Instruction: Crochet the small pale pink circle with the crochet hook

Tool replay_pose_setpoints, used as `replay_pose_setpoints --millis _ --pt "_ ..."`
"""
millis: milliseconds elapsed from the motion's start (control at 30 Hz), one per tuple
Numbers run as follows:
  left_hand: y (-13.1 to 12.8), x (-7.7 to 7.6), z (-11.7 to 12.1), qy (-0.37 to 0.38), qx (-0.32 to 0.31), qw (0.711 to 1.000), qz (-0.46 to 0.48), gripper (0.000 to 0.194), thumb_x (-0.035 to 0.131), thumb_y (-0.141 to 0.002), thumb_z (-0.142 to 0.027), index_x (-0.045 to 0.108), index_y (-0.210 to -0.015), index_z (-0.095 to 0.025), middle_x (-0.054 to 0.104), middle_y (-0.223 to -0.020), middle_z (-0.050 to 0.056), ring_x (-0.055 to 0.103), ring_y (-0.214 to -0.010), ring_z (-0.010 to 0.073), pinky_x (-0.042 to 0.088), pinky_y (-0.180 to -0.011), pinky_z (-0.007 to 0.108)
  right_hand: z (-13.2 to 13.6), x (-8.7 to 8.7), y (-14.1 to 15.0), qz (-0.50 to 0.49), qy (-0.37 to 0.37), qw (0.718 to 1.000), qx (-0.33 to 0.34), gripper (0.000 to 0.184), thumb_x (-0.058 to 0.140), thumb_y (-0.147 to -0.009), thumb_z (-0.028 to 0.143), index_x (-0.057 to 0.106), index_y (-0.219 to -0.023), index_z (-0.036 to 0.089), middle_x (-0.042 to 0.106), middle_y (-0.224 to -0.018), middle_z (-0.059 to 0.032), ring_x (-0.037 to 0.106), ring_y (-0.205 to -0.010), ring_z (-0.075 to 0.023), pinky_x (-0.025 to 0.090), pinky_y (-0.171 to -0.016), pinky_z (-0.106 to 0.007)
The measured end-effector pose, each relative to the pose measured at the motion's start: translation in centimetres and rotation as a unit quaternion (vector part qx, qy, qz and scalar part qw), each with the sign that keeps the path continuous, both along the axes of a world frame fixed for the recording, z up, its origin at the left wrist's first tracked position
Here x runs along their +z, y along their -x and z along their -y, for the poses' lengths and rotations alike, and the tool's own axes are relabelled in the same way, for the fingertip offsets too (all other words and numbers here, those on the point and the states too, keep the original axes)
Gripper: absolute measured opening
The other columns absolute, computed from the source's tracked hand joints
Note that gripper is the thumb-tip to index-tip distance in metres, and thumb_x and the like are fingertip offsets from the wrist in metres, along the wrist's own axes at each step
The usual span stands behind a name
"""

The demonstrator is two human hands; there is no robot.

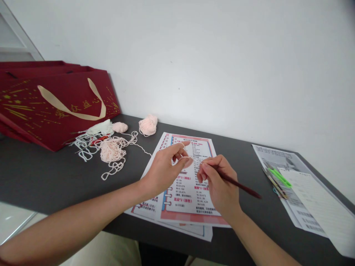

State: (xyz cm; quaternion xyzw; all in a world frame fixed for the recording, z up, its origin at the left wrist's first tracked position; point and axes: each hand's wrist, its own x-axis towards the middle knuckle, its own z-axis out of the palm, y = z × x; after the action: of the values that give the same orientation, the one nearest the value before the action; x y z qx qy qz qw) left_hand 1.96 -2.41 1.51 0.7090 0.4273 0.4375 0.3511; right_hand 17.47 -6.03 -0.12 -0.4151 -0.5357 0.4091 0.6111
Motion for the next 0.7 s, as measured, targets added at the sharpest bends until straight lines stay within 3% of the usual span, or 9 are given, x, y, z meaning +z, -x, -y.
replay_pose_setpoints --millis 100,167,267,367,567,633,700 --pt "0.1 0.3 0.0 -0.003 -0.004 1.000 -0.003 0.023 0.059 -0.082 -0.019 0.064 -0.104 -0.018 0.064 -0.072 0.000 0.060 -0.082 0.0166 0.043 -0.077 0.028 -0.4 0.4 0.0 -0.120 0.069 0.989 0.059 0.019 0.052 -0.086 0.016 0.048 -0.068 0.020 0.050 -0.059 0.0049 0.045 -0.049 -0.0091 0.038 -0.047 -0.023" --pt "0.1 0.3 -0.2 0.001 -0.007 1.000 -0.002 0.016 0.058 -0.082 -0.018 0.065 -0.096 -0.018 0.063 -0.071 0.000 0.061 -0.085 0.0178 0.043 -0.077 0.029 -0.5 0.5 -0.3 -0.089 0.062 0.992 0.058 0.018 0.053 -0.086 0.017 0.050 -0.069 0.021 0.051 -0.058 0.0048 0.045 -0.048 -0.0095 0.039 -0.046 -0.023" --pt "0.3 0.4 -0.3 0.005 -0.012 1.000 0.003 0.010 0.056 -0.082 -0.018 0.065 -0.085 -0.018 0.063 -0.072 0.001 0.061 -0.090 0.0194 0.043 -0.079 0.030 -0.2 0.3 -0.9 0.121 -0.050 0.991 0.005 0.010 0.058 -0.083 0.014 0.056 -0.078 0.023 0.055 -0.060 0.0040 0.052 -0.053 -0.0116 0.043 -0.050 -0.025" --pt "0.4 0.3 -0.3 0.004 -0.015 1.000 0.009 0.011 0.055 -0.082 -0.017 0.065 -0.082 -0.019 0.063 -0.072 0.001 0.060 -0.092 0.0199 0.042 -0.081 0.031 0.0 -0.1 -1.4 0.281 -0.203 0.938 -0.024 0.014 0.057 -0.083 0.010 0.056 -0.086 0.024 0.064 -0.078 -0.0007 0.061 -0.070 -0.0149 0.049 -0.062 -0.027" --pt "0.4 0.2 -0.4 0.004 -0.025 1.000 0.015 0.015 0.053 -0.081 -0.013 0.066 -0.088 -0.019 0.064 -0.074 0.001 0.060 -0.088 0.0185 0.041 -0.082 0.031 -0.2 -0.3 -1.4 0.356 -0.328 0.875 -0.020 0.021 0.056 -0.081 0.003 0.054 -0.088 0.023 0.064 -0.082 -0.0031 0.063 -0.075 -0.0163 0.052 -0.067 -0.029" --pt "0.4 0.3 -0.4 0.009 -0.026 1.000 0.014 0.014 0.054 -0.082 -0.014 0.066 -0.087 -0.019 0.063 -0.074 0.001 0.060 -0.089 0.0188 0.041 -0.082 0.031 -0.2 -0.3 -1.4 0.334 -0.299 0.894 -0.025 0.019 0.056 -0.082 0.005 0.055 -0.087 0.023 0.064 -0.081 -0.0025 0.062 -0.072 -0.0160 0.052 -0.064 -0.028" --pt "0.4 0.4 -0.4 0.008 -0.027 1.000 0.014 0.013 0.054 -0.082 -0.015 0.065 -0.087 -0.019 0.063 -0.074 0.001 0.060 -0.090 0.0192 0.041 -0.082 0.031 -0.2 -0.2 -1.2 0.266 -0.205 0.941 -0.035 0.014 0.057 -0.083 0.010 0.055 -0.085 0.023 0.063 -0.074 -0.0002 0.060 -0.065 -0.0143 0.049 -0.058 -0.027"
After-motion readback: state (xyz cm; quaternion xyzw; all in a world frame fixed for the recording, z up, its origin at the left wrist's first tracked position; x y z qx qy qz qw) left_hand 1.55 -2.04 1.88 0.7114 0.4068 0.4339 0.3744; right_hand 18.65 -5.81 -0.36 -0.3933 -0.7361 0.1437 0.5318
